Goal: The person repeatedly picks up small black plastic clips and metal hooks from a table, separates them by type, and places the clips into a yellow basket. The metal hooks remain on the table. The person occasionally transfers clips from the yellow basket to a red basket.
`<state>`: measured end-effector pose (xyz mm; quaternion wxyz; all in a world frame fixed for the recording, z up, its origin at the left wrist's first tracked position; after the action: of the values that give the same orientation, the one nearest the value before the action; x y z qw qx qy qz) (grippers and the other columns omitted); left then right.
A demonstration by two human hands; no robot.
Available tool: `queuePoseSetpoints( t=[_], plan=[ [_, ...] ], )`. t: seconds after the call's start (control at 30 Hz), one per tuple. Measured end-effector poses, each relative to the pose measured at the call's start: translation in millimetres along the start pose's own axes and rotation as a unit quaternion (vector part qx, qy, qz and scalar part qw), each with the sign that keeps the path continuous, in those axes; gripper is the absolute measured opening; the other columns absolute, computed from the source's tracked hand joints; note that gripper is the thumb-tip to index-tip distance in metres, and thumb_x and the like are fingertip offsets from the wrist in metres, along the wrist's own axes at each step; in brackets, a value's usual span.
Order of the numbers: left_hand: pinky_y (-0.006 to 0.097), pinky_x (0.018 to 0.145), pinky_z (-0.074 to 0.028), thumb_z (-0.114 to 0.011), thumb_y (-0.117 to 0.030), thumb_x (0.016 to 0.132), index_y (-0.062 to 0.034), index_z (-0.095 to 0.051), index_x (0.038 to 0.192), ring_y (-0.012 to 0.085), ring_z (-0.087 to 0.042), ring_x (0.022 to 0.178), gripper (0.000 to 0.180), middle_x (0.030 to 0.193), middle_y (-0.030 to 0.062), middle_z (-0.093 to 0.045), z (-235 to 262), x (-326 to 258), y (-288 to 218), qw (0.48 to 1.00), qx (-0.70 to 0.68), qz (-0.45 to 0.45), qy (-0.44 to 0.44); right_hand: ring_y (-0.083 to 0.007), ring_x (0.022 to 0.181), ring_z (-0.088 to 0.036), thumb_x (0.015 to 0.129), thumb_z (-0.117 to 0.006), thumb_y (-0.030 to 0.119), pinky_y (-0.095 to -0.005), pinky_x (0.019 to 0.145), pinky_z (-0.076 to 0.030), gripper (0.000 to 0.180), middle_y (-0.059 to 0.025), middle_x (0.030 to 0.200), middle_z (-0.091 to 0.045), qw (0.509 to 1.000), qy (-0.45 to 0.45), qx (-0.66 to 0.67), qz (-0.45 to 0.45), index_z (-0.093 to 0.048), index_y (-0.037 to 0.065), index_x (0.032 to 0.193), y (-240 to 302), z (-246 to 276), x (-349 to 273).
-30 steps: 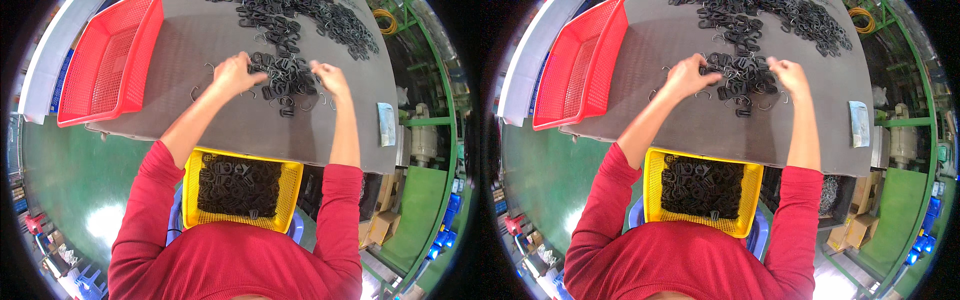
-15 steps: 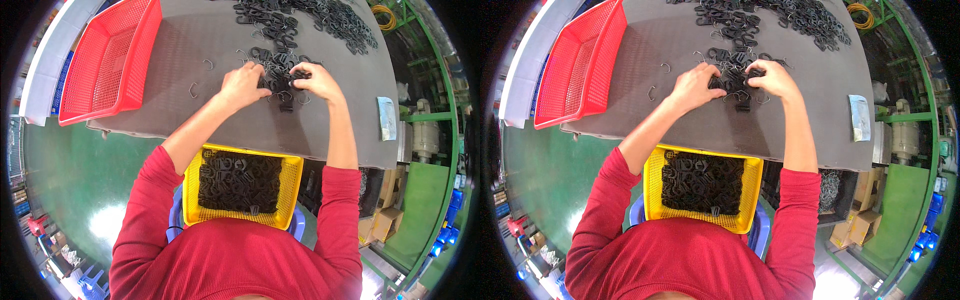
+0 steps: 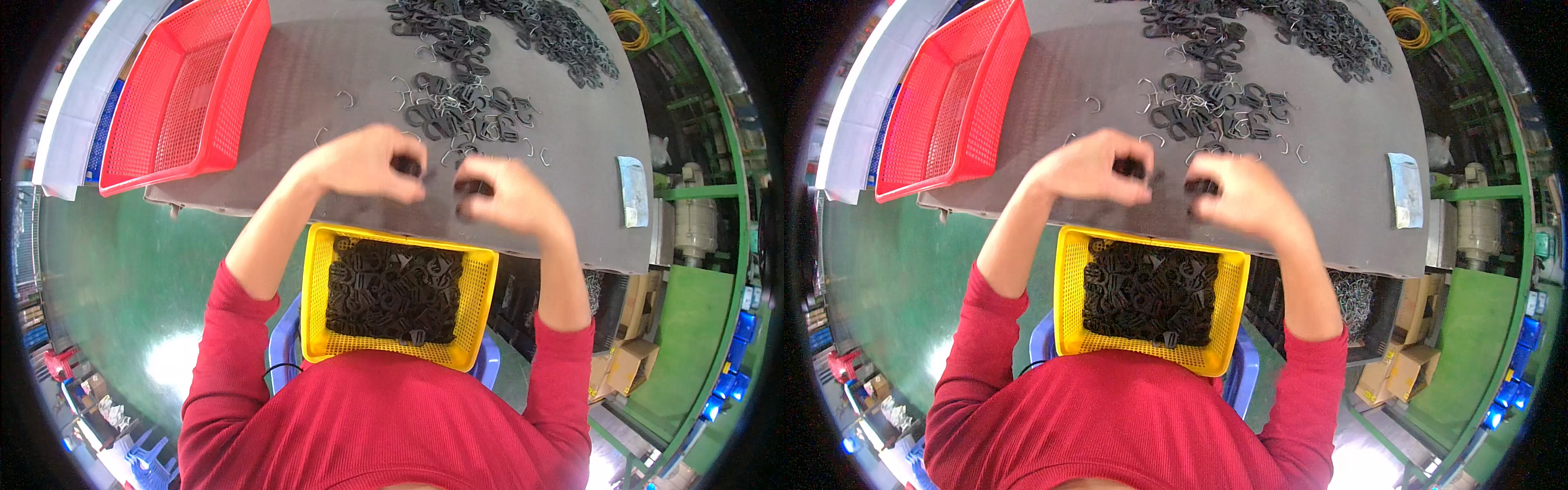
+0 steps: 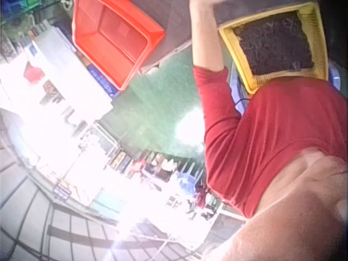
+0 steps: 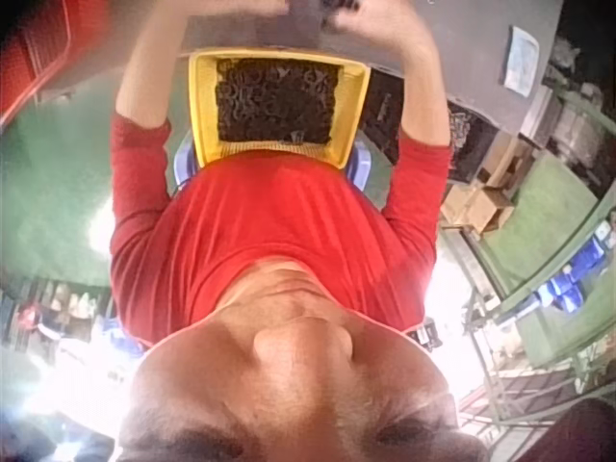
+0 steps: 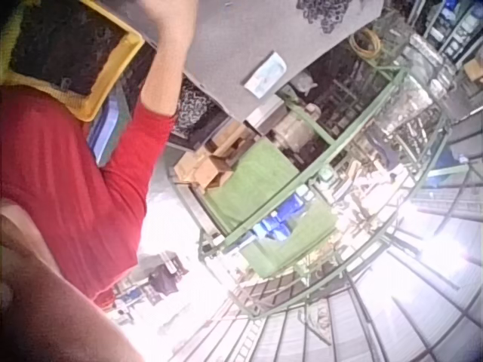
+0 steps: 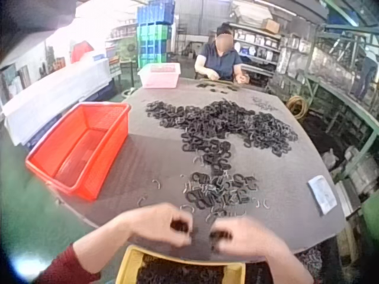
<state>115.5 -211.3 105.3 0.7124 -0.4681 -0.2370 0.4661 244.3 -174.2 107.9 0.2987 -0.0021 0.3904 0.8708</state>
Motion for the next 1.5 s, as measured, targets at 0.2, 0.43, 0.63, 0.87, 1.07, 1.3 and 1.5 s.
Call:
queuePoseSetpoints(
  t=[0.2, 0.43, 0.63, 0.87, 1.07, 1.3, 1.5],
  plan=[
    [0.037, 0.081, -0.046, -0.07, -0.033, 0.073, -0.0063, -0.064, 0.088, 0.0265, -0.061, 0.091, 0.031, 0.091, 0.01, -0.065, -63, -24, -16, 0.976, 0.097, -0.081, 0.178, -0.0318, 0.095, -0.059, 0.063, -0.075, 0.028, -0.0405, 0.081, -0.048, 0.05, -0.0122, 0.098, -0.062, 0.988, 0.098, -0.109, 0.042, -0.06, 0.008, 0.106, 29, -78, -48],
    [0.039, 0.08, -0.049, -0.061, -0.023, 0.081, -0.0062, -0.067, 0.095, 0.0284, -0.062, 0.09, 0.023, 0.094, 0.0122, -0.065, 21, 115, 13, 0.923, 0.248, -0.093, -0.278, -0.0266, 0.095, -0.059, 0.072, -0.071, 0.018, -0.0372, 0.083, -0.049, 0.035, -0.0082, 0.104, -0.062, 0.938, -0.296, -0.176, -0.049, -0.063, 0.01, 0.105, -106, 82, 35],
    [0.034, 0.086, -0.048, -0.06, -0.026, 0.083, -0.009, -0.067, 0.099, 0.0234, -0.058, 0.097, 0.025, 0.098, 0.0073, -0.066, 17, 160, 44, 0.876, 0.43, 0.003, -0.217, -0.0246, 0.085, -0.063, 0.081, -0.064, 0.02, -0.0352, 0.077, -0.05, 0.017, -0.0059, 0.091, -0.067, 0.918, -0.306, -0.251, -0.005, -0.069, 0.011, 0.094, -120, 98, 69],
    [0.028, 0.064, -0.05, -0.06, -0.024, 0.088, -0.0066, -0.064, 0.092, 0.013, -0.063, 0.082, 0.019, 0.092, 0.0048, -0.065, 77, 124, 95, 0.881, -0.39, 0.069, -0.258, -0.0065, 0.075, -0.063, 0.091, -0.053, 0.016, -0.0216, 0.058, -0.044, 0.018, 0.0012, 0.081, -0.066, 0.847, -0.296, 0.424, -0.123, -0.069, 0.008, 0.092, -198, 122, 84],
    [0.029, 0.055, -0.046, -0.067, -0.056, 0.075, -0.0099, -0.054, 0.064, 0.0139, -0.057, 0.058, 0.049, 0.062, 0.0025, -0.056, 95, 141, 119, 0.906, -0.221, 0.208, -0.296, -0.0079, 0.066, -0.051, 0.088, -0.052, 0.021, -0.0238, 0.063, -0.041, 0.018, 0.0021, 0.078, -0.059, 0.921, -0.297, 0.188, -0.17, -0.066, 0.011, 0.092, -207, 136, 125],
    [0.038, 0.077, -0.051, -0.073, -0.053, 0.063, -0.0046, -0.068, 0.082, 0.0285, -0.065, 0.087, 0.052, 0.086, 0.0153, -0.068, 70, 183, 81, 0.884, 0.29, 0.251, -0.267, -0.0295, 0.106, -0.058, 0.07, -0.068, 0.052, -0.0385, 0.086, -0.047, 0.061, -0.0192, 0.113, -0.061, 0.919, -0.162, -0.125, -0.337, -0.064, 0.005, 0.109, -189, 110, 154],
    [0.037, 0.081, -0.051, -0.07, -0.032, 0.066, -0.0138, -0.07, 0.087, 0.0226, -0.065, 0.09, 0.027, 0.092, 0.0078, -0.069, 86, 174, 103, 0.928, 0.15, 0.201, -0.276, -0.0156, 0.08, -0.058, 0.076, -0.068, 0.03, -0.0274, 0.057, -0.043, 0.034, -0.0067, 0.089, -0.06, 0.911, -0.192, 0.327, -0.164, -0.063, 0.006, 0.1, -191, 115, 110]
  ],
)
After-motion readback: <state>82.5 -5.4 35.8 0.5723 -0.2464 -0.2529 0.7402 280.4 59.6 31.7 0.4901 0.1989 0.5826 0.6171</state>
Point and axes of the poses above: each hand's wrist, its own x-axis towards the middle knuckle, its own z-axis out of the back of the hand, y = z × x, the point moved 8 cm from there along x, towards the middle knuckle
